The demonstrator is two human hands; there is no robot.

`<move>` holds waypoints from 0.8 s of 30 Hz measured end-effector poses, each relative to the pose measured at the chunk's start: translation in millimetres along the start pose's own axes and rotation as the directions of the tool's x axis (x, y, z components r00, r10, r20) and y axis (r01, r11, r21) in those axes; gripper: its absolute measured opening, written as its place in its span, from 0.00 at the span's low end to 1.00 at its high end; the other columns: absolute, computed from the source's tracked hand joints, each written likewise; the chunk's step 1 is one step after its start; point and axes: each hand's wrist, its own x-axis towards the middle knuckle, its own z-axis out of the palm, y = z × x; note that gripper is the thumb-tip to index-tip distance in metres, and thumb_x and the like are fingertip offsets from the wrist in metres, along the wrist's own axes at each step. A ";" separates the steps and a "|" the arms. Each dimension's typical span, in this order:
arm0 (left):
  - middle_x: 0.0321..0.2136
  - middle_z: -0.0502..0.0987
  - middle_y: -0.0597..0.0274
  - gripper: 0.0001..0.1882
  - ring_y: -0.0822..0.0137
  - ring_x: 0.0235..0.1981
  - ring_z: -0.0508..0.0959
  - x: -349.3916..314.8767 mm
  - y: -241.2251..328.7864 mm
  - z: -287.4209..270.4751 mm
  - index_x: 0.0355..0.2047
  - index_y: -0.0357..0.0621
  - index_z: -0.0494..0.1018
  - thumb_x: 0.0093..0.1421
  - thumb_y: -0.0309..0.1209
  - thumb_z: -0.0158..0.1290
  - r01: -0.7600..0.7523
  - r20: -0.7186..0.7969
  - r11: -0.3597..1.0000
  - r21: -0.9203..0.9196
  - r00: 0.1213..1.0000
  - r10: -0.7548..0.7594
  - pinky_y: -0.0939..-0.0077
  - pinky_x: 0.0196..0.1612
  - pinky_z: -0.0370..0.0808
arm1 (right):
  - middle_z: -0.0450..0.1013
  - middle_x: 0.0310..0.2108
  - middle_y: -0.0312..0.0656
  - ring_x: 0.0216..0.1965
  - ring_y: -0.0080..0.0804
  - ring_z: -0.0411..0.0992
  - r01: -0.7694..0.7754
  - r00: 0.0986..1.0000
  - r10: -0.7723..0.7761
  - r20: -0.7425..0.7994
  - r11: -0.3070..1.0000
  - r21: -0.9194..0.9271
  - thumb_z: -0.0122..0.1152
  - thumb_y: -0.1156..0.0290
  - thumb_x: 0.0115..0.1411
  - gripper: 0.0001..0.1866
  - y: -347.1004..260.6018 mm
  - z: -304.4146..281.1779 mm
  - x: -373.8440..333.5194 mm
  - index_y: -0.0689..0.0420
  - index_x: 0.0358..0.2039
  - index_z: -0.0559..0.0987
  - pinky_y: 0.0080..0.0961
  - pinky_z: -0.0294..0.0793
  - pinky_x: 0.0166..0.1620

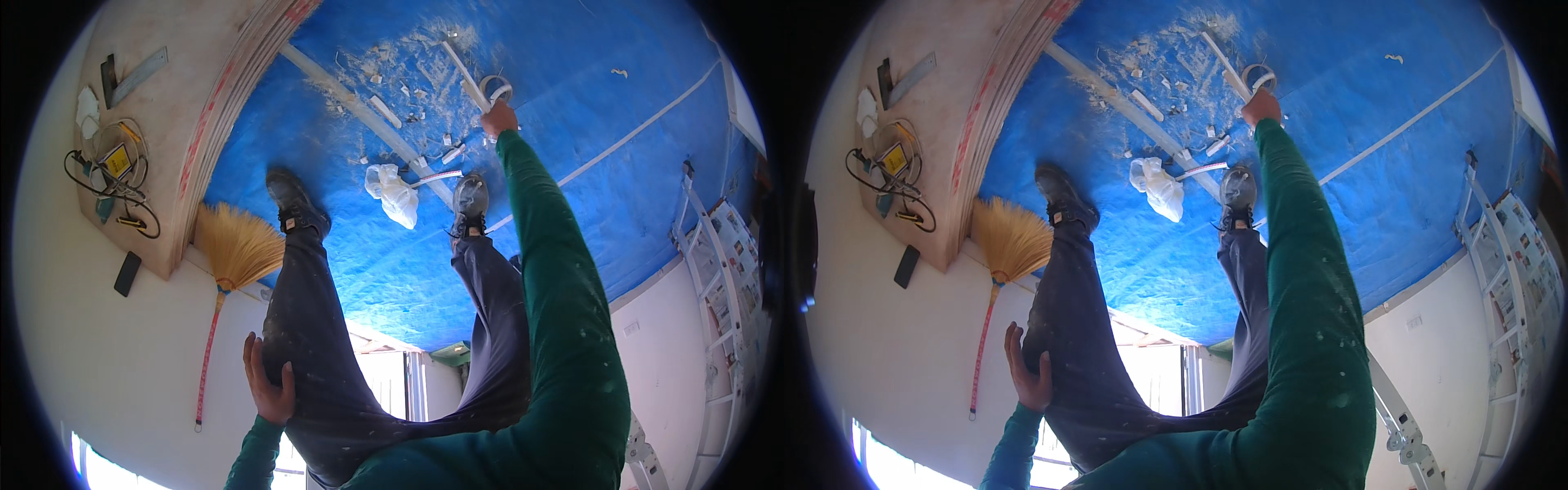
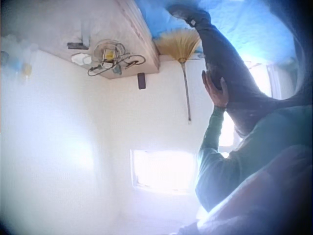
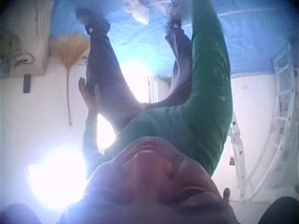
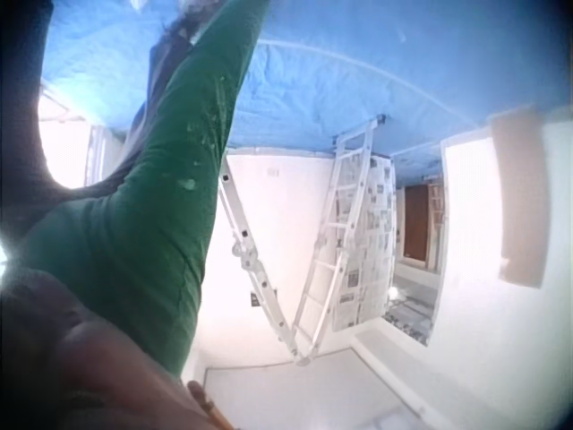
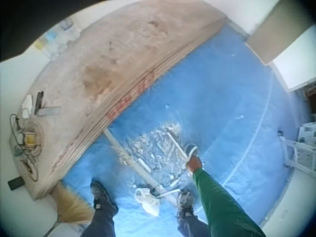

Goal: The person sweeps debris on a blue protective floor covering using a broom, gathering the material into a pile. They then pick up the debris by hand and place it into a cloth bag.

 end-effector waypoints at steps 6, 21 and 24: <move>0.65 0.58 0.35 0.35 0.37 0.66 0.60 1.5 12.2 7.4 0.65 0.34 0.56 0.60 0.31 0.54 0.014 0.011 1.000 0.005 1.000 -0.014 0.49 0.66 0.59 | 0.79 0.34 0.58 0.37 0.58 0.78 0.121 0.940 0.022 -0.340 0.910 0.396 0.67 0.60 0.54 0.24 -32.1 79.1 -84.3 0.62 0.47 0.76 0.49 0.78 0.39; 0.65 0.57 0.34 0.35 0.35 0.64 0.62 2.9 4.9 14.8 0.64 0.33 0.57 0.60 0.32 0.55 0.022 0.012 0.999 0.050 1.000 -0.023 0.48 0.65 0.62 | 0.67 0.49 0.57 0.50 0.57 0.70 -0.153 0.971 0.221 -0.090 0.867 0.475 0.59 0.78 0.53 0.26 -135.4 242.5 -219.4 0.56 0.54 0.68 0.46 0.75 0.49; 0.65 0.57 0.34 0.34 0.35 0.64 0.62 0.4 1.9 12.4 0.64 0.33 0.57 0.60 0.31 0.54 0.017 -0.004 1.000 0.018 1.000 -0.016 0.48 0.65 0.62 | 0.72 0.43 0.53 0.48 0.56 0.71 -0.160 0.985 0.170 0.006 0.913 0.374 0.60 0.76 0.52 0.24 -141.2 197.1 -212.6 0.56 0.51 0.71 0.47 0.76 0.47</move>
